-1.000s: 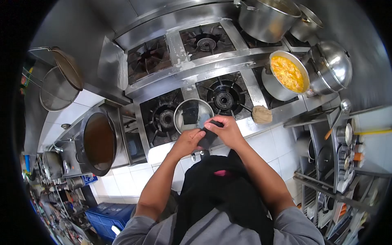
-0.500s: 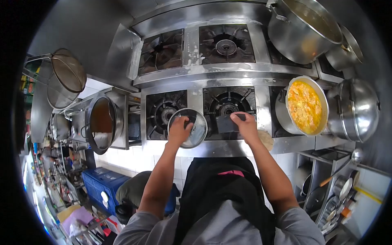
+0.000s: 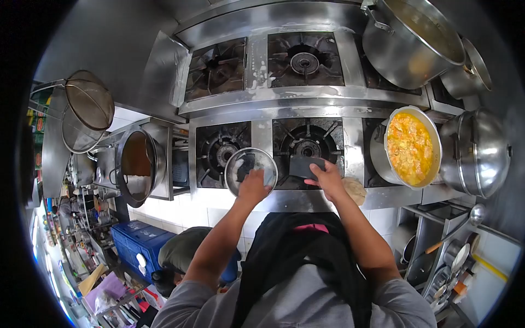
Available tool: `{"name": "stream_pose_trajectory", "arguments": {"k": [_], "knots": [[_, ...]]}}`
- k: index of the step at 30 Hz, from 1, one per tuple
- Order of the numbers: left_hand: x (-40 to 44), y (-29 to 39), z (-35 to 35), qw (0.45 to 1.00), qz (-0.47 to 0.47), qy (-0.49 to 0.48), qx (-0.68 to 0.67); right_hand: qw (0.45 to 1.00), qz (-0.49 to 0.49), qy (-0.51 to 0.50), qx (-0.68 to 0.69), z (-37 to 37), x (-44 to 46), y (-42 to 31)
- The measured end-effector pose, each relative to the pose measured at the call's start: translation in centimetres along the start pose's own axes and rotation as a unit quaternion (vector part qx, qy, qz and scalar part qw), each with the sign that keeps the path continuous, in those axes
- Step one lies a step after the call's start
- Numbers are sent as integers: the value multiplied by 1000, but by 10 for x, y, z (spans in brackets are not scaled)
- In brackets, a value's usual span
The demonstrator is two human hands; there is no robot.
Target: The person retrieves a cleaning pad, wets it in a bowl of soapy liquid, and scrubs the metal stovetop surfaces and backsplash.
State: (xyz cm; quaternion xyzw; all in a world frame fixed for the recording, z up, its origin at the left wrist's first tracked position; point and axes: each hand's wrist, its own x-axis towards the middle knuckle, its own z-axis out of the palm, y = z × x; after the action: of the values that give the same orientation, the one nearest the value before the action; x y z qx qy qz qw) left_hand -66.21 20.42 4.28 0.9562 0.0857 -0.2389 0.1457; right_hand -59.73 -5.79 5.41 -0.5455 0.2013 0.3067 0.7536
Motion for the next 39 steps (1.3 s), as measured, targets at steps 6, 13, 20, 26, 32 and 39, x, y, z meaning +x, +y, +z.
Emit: {"name": "stream_pose_trajectory", "arguments": {"k": [6,13,20,26,32,39], "knots": [[27,-6,15,999,22,-5,45,998,-59,-9,-23,21,3,13],[31,-62,4,964,35,68,-256,898,-304,-10,-317,61,-7,-2],[14,-73,11,761,-61,-28,-645,750,-401,-61,-522,126,-7,28],[-6,-62,8,552,-148,-71,-817,614,-408,-113,-666,155,-11,43],[-28,-64,-6,488,-83,-102,-863,667,-390,-206,-601,152,-7,43],[-44,-55,-21,686,-94,-53,-720,879,-134,-284,-359,132,28,63]]}}
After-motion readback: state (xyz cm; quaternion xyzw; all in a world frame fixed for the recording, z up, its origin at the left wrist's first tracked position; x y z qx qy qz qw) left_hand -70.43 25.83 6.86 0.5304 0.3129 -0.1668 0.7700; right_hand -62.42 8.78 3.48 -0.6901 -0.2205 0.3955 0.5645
